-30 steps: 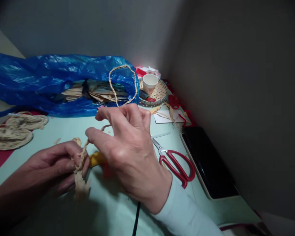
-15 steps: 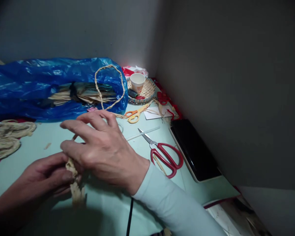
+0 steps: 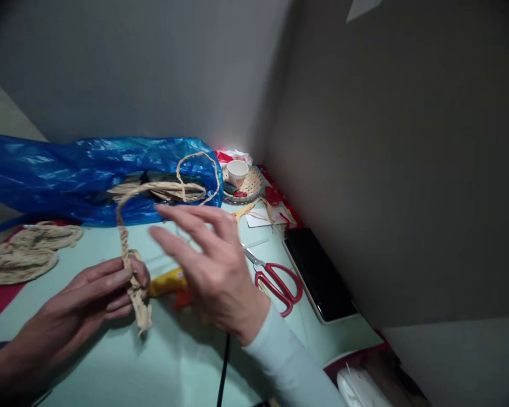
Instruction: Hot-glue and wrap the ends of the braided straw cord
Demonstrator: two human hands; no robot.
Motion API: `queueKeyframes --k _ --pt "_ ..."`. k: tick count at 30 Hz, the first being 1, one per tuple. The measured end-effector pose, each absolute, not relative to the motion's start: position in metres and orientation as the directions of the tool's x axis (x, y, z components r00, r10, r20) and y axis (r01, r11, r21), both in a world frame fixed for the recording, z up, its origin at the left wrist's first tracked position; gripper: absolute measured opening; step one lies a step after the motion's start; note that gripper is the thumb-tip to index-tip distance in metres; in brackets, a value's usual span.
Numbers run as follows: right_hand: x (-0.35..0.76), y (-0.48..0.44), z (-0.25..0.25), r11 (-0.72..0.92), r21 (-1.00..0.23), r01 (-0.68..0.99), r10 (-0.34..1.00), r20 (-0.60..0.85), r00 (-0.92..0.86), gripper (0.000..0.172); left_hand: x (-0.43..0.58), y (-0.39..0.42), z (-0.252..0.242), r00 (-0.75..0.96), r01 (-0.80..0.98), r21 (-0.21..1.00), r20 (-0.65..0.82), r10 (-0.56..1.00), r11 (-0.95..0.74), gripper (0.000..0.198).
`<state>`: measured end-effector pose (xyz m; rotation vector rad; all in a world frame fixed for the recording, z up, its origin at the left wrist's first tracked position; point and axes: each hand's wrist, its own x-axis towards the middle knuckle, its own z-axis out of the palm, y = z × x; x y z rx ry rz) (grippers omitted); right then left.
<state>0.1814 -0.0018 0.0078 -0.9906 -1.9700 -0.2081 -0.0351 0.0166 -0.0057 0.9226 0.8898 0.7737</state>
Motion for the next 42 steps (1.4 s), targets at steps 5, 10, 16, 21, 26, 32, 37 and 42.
queueKeyframes --k 5,10,16,21,26,32,37,42 --pt "0.197 -0.031 -0.014 0.239 -0.465 0.853 0.952 0.285 -0.111 0.019 -0.041 0.018 0.013 0.370 -0.179 0.955 -0.159 0.915 0.238 0.030" --pt "0.189 -0.036 -0.025 0.127 -0.444 0.887 0.990 0.007 -0.138 0.022 -0.045 0.024 0.036 0.352 -0.212 0.971 -0.026 0.936 0.107 0.032" --pt "0.177 -0.029 -0.015 0.016 -0.534 0.845 0.988 -0.123 -0.097 0.018 -0.042 0.051 0.065 0.328 -0.263 0.964 0.068 0.942 0.022 0.022" --pt "0.184 -0.031 -0.016 -0.134 -0.709 0.693 0.977 -0.210 -0.026 0.020 -0.033 0.073 0.073 0.347 -0.342 0.939 0.104 0.932 0.022 0.015" --pt "0.196 -0.034 -0.005 -0.235 -0.931 0.279 0.948 -0.283 -0.146 0.034 -0.036 0.082 0.077 0.385 -0.411 0.911 0.134 0.913 0.039 0.020" --pt "0.213 -0.032 0.024 -0.200 -0.977 -0.079 0.962 -0.180 -0.203 0.059 -0.048 0.080 0.077 0.435 -0.466 0.880 0.141 0.889 0.089 0.024" --pt "0.205 -0.023 0.077 -0.016 -0.972 -0.235 0.997 0.001 -0.072 0.041 -0.049 0.078 0.073 0.453 -0.518 0.845 0.141 0.880 0.131 0.026" --pt "0.194 -0.011 0.102 0.203 -0.979 0.016 0.968 0.203 0.147 0.040 -0.043 0.077 0.071 0.440 -0.590 0.792 0.148 0.886 0.161 0.025"
